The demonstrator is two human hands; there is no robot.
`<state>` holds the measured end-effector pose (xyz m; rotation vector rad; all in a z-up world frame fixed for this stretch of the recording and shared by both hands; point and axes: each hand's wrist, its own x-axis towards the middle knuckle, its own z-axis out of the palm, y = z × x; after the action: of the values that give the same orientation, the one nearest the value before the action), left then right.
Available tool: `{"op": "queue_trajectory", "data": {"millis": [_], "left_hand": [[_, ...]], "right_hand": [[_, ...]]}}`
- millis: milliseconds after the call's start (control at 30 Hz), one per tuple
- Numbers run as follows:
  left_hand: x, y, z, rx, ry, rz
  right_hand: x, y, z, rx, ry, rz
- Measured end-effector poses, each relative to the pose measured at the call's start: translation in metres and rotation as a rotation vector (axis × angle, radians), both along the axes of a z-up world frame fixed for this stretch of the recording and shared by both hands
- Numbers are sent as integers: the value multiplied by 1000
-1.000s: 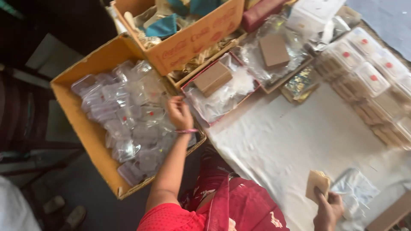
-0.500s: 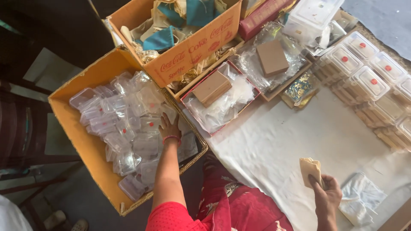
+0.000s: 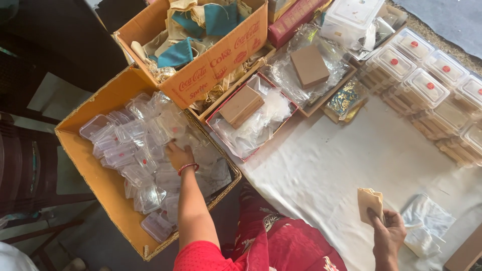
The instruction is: The person handles various jewelry items, including bracelets and necklaces, placing them into small plastic bags and cloth pouches. They then transfer the wrapped items into small plastic containers and arrange them on the table.
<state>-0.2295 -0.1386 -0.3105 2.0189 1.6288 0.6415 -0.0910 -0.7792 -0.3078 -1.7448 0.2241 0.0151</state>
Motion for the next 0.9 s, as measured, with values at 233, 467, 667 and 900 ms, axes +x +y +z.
{"op": "queue_trajectory", "data": {"millis": [233,467,667,900], "left_hand": [[31,-42,36,267,-1029,21],[129,-181,119,-188,-1032,-894],[182,-295,91,-713,-498,-1304],[192,-368,8,-293,-242,-1682]], "right_hand": [[5,0,-16,22,0,-10],[11,34,15,-419,-141,62],[8,56,97,-512,-412,45],[8,34,80,-869,-507,11]]}}
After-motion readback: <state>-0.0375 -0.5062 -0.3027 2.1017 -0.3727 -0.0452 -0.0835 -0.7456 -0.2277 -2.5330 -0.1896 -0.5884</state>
